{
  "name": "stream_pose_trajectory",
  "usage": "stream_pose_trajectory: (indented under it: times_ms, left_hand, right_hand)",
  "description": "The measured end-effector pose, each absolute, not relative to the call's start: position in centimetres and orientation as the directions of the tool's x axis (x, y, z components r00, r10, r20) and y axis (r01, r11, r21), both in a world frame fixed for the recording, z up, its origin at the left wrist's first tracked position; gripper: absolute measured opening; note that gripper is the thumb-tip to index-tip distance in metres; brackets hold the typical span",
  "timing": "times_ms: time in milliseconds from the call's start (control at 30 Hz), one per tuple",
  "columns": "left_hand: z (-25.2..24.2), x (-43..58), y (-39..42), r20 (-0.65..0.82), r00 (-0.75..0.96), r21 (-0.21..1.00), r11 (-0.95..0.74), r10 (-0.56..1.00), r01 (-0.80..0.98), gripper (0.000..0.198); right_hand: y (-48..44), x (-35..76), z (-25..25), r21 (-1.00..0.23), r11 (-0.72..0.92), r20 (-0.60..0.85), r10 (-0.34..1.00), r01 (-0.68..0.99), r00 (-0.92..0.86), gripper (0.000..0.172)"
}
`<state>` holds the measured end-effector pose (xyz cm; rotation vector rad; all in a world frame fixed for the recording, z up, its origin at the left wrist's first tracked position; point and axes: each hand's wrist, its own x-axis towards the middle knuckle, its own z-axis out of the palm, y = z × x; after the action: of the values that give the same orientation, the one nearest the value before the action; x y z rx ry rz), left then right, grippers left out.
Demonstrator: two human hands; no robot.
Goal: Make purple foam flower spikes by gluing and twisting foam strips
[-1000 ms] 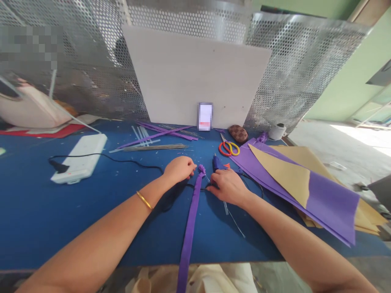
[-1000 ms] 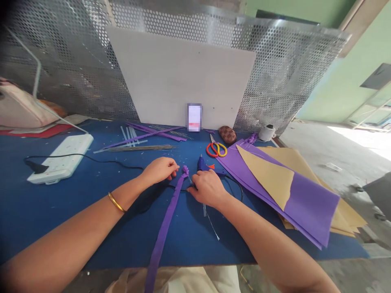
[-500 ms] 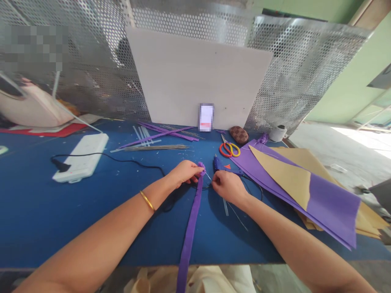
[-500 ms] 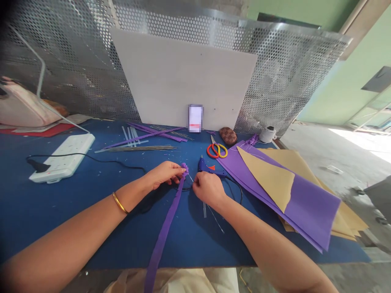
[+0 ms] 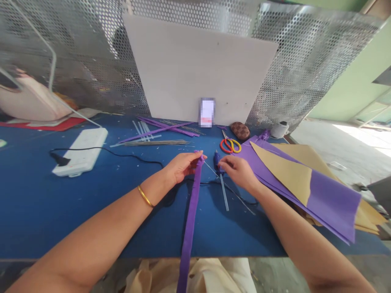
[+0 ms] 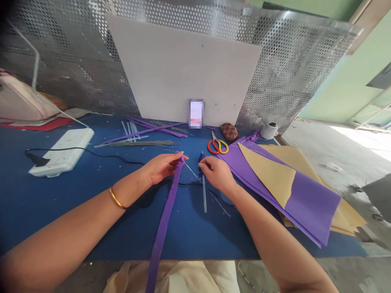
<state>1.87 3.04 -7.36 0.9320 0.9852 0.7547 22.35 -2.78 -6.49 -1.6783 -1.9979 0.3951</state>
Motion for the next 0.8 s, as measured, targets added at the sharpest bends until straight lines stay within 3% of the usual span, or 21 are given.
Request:
stream_pose_trajectory:
  times_ms: [33,100,167,233,400,567,700,800]
  left_hand:
    - [-7.3,1.8,3.2,-0.351,0.367,0.901,0.418,0.861,-0.118,0.032]
    - [-7.1,1.6,3.3,-0.358,0.367,0.896,0.427,0.859,-0.125,0.032]
    - [-7.0,1.5,3.3,-0.36,0.381,0.894,0.432,0.852,-0.121,0.031]
    - [-6.8,1.5,3.2,-0.358,0.403,0.894,0.433,0.842,-0.111,0.03]
    - [-6.4,1.6,2.7,-0.351,0.459,0.891,0.441,0.816,-0.103,0.025]
    - [-6.1,1.7,2.5,-0.341,0.463,0.896,0.431,0.818,-0.101,0.017]
    - [-5.9,1.4,2.7,-0.301,0.391,0.901,0.393,0.87,-0.183,0.011]
    - [-5.4,1.2,2.9,-0.254,0.327,0.898,0.347,0.91,-0.27,0.009]
  right_hand:
    - [-2.5,23.1,-6.2,-0.472,0.18,0.213,0.973,0.863,-0.087,0.023]
    - [-1.9,24.4,-5.9,-0.229,0.153,0.214,0.971,0.961,-0.103,0.037]
    - [-1.6,25.4,-5.9,0.017,0.182,0.091,0.979,0.983,-0.183,0.046]
    - [-1.4,25.9,-6.3,0.094,0.234,-0.007,0.972,0.968,-0.234,0.047]
    - [-1.2,25.5,-7.4,0.101,0.294,-0.044,0.956,0.95,-0.291,0.046]
    - [-0.9,25.7,-7.5,0.108,0.253,0.028,0.966,0.961,-0.257,0.042]
    - [-0.5,27.2,-6.7,-0.03,0.134,0.341,0.933,0.991,-0.116,0.036]
    - [-0.5,28.5,-5.8,-0.224,0.069,0.618,0.782,0.972,0.087,0.026]
